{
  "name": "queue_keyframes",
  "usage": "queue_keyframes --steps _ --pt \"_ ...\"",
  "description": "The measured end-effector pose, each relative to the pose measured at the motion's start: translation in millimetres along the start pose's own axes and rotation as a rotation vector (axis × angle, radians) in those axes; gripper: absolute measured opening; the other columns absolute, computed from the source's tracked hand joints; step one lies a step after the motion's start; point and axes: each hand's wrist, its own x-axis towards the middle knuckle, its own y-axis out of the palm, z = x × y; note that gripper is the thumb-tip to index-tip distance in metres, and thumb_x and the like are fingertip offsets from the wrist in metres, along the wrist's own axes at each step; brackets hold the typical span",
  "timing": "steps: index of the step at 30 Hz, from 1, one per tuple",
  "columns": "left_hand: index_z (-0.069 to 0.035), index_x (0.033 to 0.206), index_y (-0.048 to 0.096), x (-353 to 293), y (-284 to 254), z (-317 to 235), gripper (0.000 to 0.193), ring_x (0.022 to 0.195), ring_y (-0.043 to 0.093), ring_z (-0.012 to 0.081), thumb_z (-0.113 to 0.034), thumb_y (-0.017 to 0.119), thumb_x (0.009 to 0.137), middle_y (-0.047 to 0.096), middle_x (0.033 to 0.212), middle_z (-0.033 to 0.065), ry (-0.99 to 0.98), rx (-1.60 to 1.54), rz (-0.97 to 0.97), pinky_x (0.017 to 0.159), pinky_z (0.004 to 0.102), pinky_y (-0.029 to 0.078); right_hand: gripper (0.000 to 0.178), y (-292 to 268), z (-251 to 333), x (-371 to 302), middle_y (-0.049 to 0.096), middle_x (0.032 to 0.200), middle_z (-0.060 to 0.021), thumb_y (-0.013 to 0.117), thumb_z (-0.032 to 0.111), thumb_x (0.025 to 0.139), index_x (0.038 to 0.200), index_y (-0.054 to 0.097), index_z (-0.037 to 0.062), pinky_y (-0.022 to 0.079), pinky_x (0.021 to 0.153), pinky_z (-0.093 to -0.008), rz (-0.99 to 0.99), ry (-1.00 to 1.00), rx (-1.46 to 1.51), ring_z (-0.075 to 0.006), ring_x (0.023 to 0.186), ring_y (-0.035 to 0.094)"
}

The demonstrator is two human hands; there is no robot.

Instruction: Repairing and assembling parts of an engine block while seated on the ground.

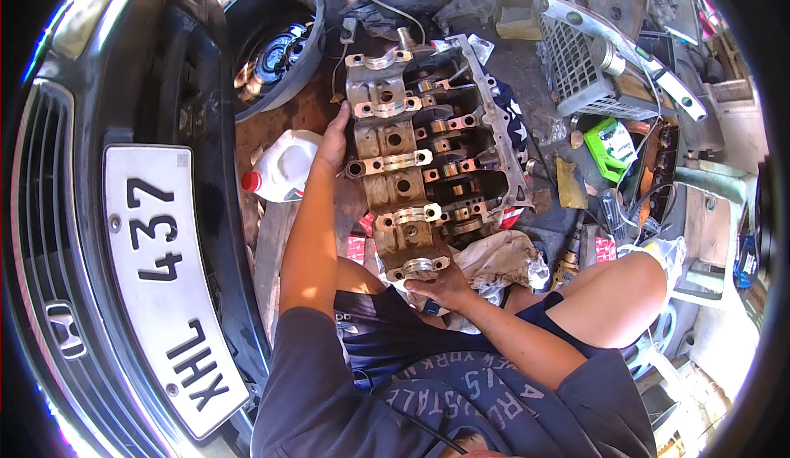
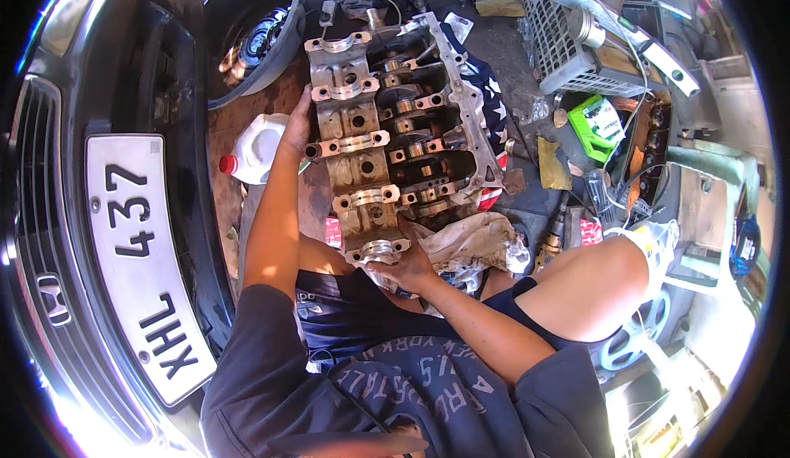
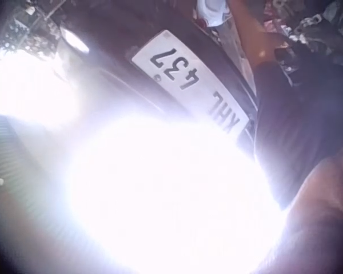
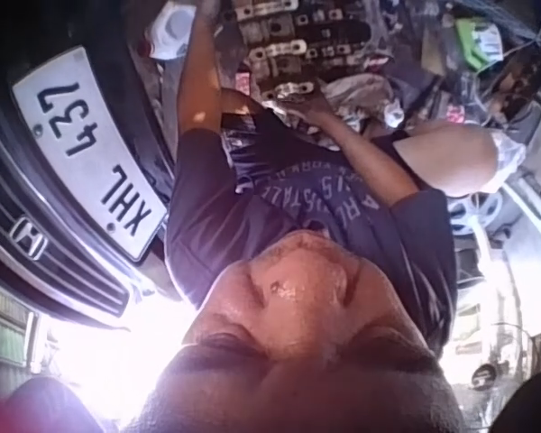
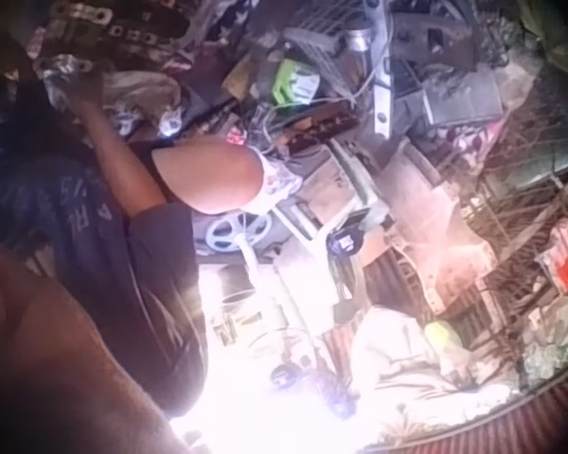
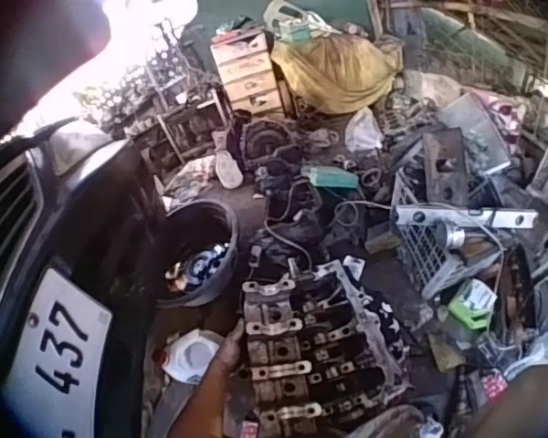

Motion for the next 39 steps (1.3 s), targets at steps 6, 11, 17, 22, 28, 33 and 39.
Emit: queue_keyframes --steps 6,11,17,22,28,33,39 --pt "0.004 0.12 0.057 35.0 -11.2 5.5 0.056 0.099 0.059 0.0177 -0.045 0.044 0.097 0.064 0.112 0.0102 0.104 0.243 0.035 0.091 0.0302 0.043 0.109 2.7 10.8 6.6 0.048 0.13 -0.0149 0.088 0.021 0.063 0.14 0.014 -0.0006 0.039 0.103 -0.0344 0.054 -0.071 0.062 -0.0247 0.119 0.049" --pt "0.005 0.119 0.055 46.4 -15.6 7.0 0.049 0.092 0.063 0.018 -0.038 0.051 0.095 0.065 0.106 0.0115 0.079 0.226 0.0 0.086 0.0301 0.048 0.103 7.8 26.0 6.3 0.047 0.131 -0.0113 0.09 0.018 0.059 0.139 0.025 0.0012 0.039 0.101 -0.0338 -0.073 -0.096 0.101 -0.0203 0.119 0.047" --pt "0.005 0.115 0.055 46.6 -8.2 3.9 0.035 0.088 0.067 0.0216 -0.016 0.058 0.087 0.066 0.102 0.0128 0.045 0.04 0.031 0.079 0.0324 0.053 0.107 6.9 16.7 7.7 0.045 0.132 -0.0113 0.09 0.018 0.059 0.141 0.024 0.0012 0.037 0.103 -0.0345 -0.087 -0.071 0.075 -0.0199 0.122 0.044" --pt "0.004 0.107 0.059 38.1 -2.6 5.0 0.027 0.08 0.066 0.0195 -0.013 0.056 0.086 0.067 0.093 0.0111 0.101 -0.024 -0.012 0.073 0.0303 0.053 0.107 7.4 32.4 1.8 0.046 0.132 -0.012 0.09 0.019 0.06 0.142 0.024 0.0005 0.038 0.103 -0.0345 -0.08 -0.085 0.136 -0.0195 0.121 0.045" --pt "0.002 0.111 0.058 31.9 -54.9 -18.5 0.03 0.084 0.065 0.0216 -0.017 0.055 0.088 0.066 0.098 0.0124 0.109 -0.126 0.018 0.079 0.0352 0.053 0.106 21.9 71.0 -16.5 0.042 0.135 -0.0105 0.087 0.009 0.06 0.144 0.023 0.0044 0.037 0.103 -0.0348 -0.113 0.041 0.229 -0.0213 0.124 0.043" --pt "0.002 0.12 0.055 -9.6 -43.7 -53.3 0.038 0.099 0.063 0.0284 -0.024 0.048 0.092 0.064 0.11 0.0163 -0.006 -0.347 0.0 0.09 0.0416 0.05 0.11 16.7 64.1 -15.7 0.041 0.136 -0.0069 0.085 -0.003 0.057 0.145 0.021 0.0128 0.038 0.103 -0.0359 -0.07 -0.159 0.201 -0.0196 0.125 0.041" --pt "0.0 0.111 0.059 -25.4 -52.6 -60.2 0.032 0.092 0.064 0.026 -0.023 0.049 0.091 0.066 0.102 0.0144 0.147 -0.398 -0.072 0.085 0.0397 0.052 0.116 18.8 65.5 -19.7 0.04 0.137 -0.014 0.093 0.022 0.052 0.144 0.023 0.0059 0.037 0.105 -0.0358 -0.054 -0.322 0.112 -0.0249 0.127 0.041"
